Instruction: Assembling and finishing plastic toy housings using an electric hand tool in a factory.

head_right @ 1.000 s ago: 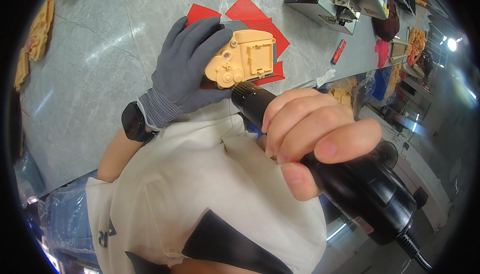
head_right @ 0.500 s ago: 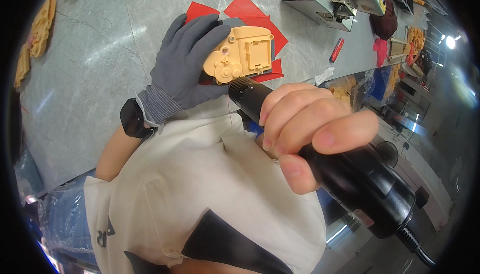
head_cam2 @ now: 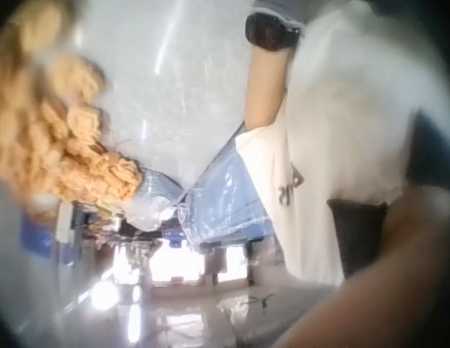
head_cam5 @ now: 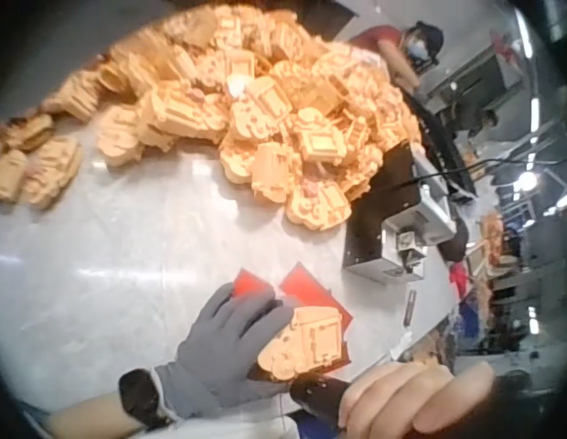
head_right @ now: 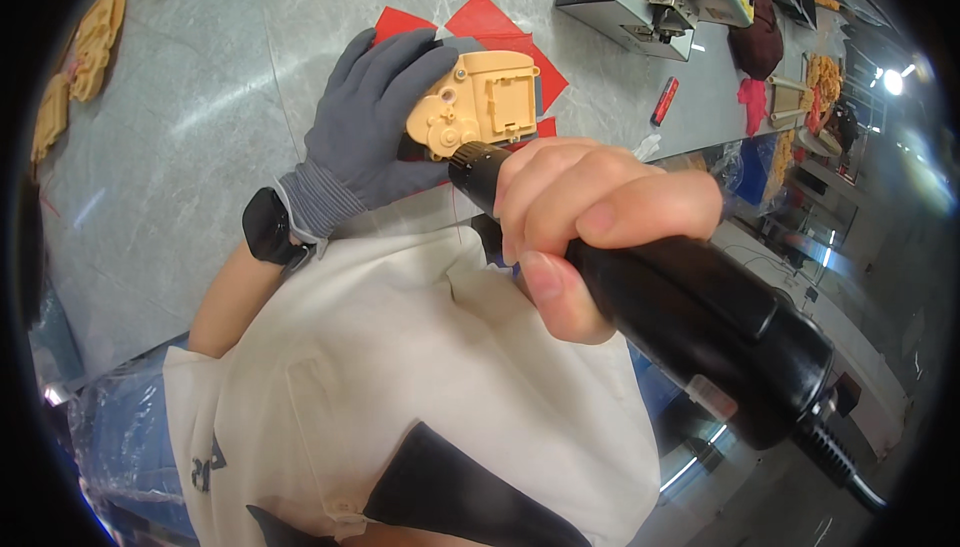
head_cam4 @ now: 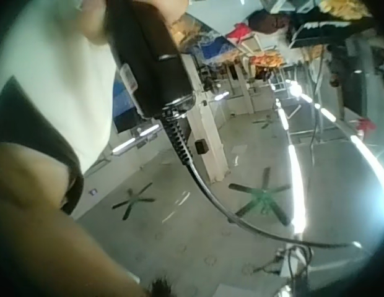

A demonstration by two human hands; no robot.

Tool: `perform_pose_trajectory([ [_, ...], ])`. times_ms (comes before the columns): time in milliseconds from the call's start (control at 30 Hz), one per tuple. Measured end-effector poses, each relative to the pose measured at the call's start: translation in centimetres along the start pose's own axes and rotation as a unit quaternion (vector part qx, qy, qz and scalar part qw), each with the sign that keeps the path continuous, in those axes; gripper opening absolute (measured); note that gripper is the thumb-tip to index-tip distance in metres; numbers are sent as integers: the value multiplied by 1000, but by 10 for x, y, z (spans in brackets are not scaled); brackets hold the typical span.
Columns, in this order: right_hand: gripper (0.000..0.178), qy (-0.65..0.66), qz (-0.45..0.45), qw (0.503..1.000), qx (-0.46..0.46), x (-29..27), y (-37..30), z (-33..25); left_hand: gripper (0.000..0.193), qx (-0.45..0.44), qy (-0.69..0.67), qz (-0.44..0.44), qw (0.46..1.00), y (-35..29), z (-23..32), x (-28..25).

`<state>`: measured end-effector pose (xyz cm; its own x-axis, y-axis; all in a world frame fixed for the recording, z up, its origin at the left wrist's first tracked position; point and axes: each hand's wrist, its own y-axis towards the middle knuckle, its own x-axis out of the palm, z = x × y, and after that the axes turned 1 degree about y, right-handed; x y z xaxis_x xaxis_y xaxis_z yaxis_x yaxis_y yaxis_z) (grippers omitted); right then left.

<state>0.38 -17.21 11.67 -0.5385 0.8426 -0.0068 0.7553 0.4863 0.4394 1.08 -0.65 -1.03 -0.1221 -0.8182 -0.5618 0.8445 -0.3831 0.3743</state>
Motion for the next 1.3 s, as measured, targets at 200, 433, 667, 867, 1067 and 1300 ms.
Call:
perform_pose_trajectory([
  [200,46,17,5,1000,-17,-5,-10,-1,82,8,12,18,1000,-3,-2,6],
  [433,42,39,179,980,-74,-19,-36,-13,86,9,23,-3,1000,-2,-2,3],
  [667,42,-20,215,975,-58,-28,-45,-22,85,-1,20,-16,1000,-2,-1,0],
  [867,38,-32,190,981,-26,-28,-40,-22,84,0,26,-14,1000,0,2,1],
  [1067,42,-11,197,979,-57,-29,-39,-12,86,4,20,-5,1000,0,0,1],
  [1300,40,-54,123,990,-43,-25,-28,-11,87,11,21,-25,999,5,0,-2],
])
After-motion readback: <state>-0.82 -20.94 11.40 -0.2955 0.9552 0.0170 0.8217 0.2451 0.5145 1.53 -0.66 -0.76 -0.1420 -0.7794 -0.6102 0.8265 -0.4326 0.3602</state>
